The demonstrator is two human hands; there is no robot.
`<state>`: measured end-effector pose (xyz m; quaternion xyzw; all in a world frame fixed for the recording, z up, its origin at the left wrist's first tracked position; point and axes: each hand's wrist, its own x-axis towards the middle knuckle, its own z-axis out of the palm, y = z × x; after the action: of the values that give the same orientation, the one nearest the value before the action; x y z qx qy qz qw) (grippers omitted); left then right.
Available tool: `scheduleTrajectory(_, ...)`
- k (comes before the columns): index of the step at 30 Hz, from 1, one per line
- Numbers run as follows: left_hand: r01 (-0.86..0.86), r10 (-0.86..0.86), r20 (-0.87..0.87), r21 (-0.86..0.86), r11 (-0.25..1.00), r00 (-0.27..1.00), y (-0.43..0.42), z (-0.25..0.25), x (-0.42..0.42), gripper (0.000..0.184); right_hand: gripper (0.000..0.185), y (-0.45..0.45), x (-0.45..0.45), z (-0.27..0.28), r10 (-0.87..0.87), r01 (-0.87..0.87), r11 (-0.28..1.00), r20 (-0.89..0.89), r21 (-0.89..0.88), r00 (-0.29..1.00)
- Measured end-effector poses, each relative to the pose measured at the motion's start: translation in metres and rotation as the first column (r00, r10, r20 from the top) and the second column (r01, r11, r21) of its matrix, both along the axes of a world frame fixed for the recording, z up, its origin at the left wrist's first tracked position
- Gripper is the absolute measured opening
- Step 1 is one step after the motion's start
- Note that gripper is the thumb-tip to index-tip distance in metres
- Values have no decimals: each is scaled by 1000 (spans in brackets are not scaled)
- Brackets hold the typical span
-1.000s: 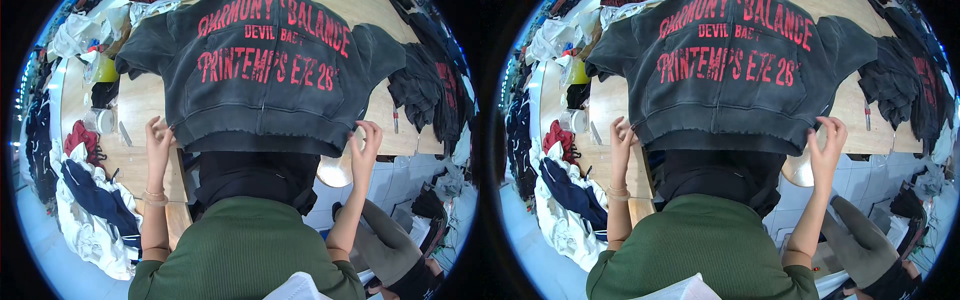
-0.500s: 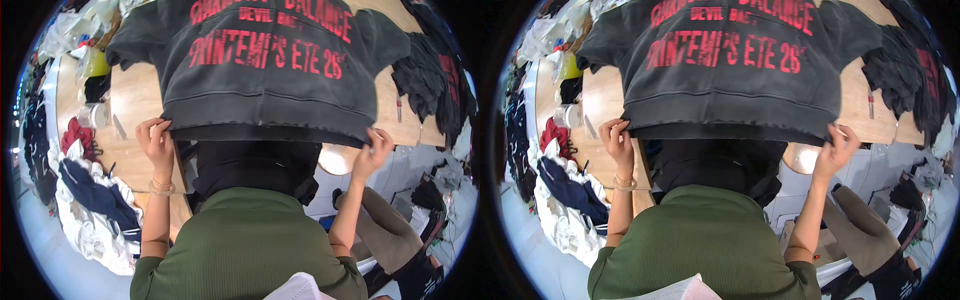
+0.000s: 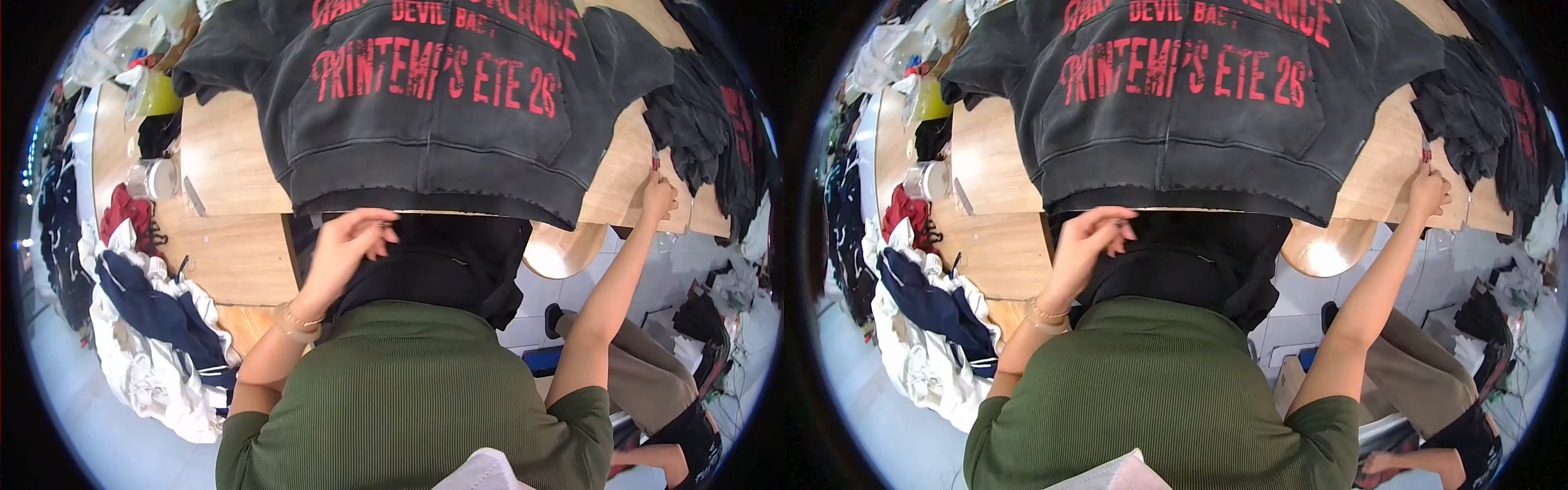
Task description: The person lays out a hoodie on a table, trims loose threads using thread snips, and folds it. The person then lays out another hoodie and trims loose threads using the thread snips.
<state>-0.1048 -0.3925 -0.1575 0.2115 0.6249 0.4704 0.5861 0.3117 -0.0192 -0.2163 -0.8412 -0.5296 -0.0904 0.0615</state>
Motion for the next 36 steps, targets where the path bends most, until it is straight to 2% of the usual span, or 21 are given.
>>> scheduleTrajectory(2,-36,50,177,-85,996,983,17,-7,19,30,35,0,2,-10,54,-54,997,2,60,999)
scheduleTrajectory(4,-73,101,271,-112,991,957,34,-9,31,30,35,8,18,-23,101,-101,987,10,125,995)
scheduleTrajectory(5,-102,138,303,-131,986,943,42,-11,34,29,31,21,42,-35,176,-164,980,-103,115,979)
scheduleTrajectory(6,-102,139,302,-135,986,943,48,-16,36,29,27,28,57,-43,243,-224,968,-216,112,946)
scheduleTrajectory(7,-146,174,262,-120,982,949,52,-23,37,26,27,28,64,-45,239,-220,969,-218,109,946)
scheduleTrajectory(8,-190,208,222,-102,977,953,54,-28,38,23,24,25,67,-44,323,-289,936,-170,199,931)
scheduleTrajectory(9,-187,205,218,-102,977,954,54,-32,38,23,20,23,69,-45,402,-358,889,-114,285,909)
scheduleTrajectory(10,-183,199,193,-98,978,961,53,-36,38,20,20,20,72,-44,402,-356,889,-117,287,908)
scheduleTrajectory(11,-180,194,167,-98,979,967,53,-37,38,17,18,10,71,-35,420,-270,895,-472,355,775)
scheduleTrajectory(12,-181,196,163,-102,978,967,52,-36,38,17,16,-2,65,-24,409,-164,909,-752,382,517)
scheduleTrajectory(13,-194,210,186,-101,976,960,51,-34,38,17,16,-21,42,-4,405,-163,912,-756,378,515)
scheduleTrajectory(16,-203,223,226,-108,973,948,50,-25,38,17,27,-97,-61,65,370,-127,928,-903,349,220)
scheduleTrajectory(17,-203,226,247,-113,973,942,51,-24,39,16,32,-114,-81,75,328,-155,938,-940,311,97)
scheduleTrajectory(19,-209,233,257,-118,971,938,51,-25,38,17,38,-137,-104,71,254,-281,930,-967,239,17)
scheduleTrajectory(21,-216,242,267,-123,969,933,50,-26,39,17,38,-160,-134,69,254,-430,878,-966,212,41)
scheduleTrajectory(23,-223,245,229,-115,968,942,50,-28,39,17,34,-173,-145,62,86,-560,822,-995,103,-58)
scheduleTrajectory(25,-227,249,234,-117,967,940,49,-28,39,17,26,-182,-159,58,16,-701,712,-999,36,-35)
scheduleTrajectory(29,-243,266,260,-115,963,928,49,-26,39,17,22,-194,-187,49,-8,-811,585,-1000,-23,23)
scheduleTrajectory(31,-246,270,272,-122,962,924,49,-26,39,16,22,-200,-196,44,-7,-801,599,-1000,16,-26)
scheduleTrajectory(33,-246,274,284,-130,960,919,49,-26,39,16,25,-201,-201,45,17,-885,458,-994,-85,104)
scheduleTrajectory(36,-256,294,322,-155,954,900,49,-27,39,14,32,-205,-208,36,34,-872,469,-984,-141,177)
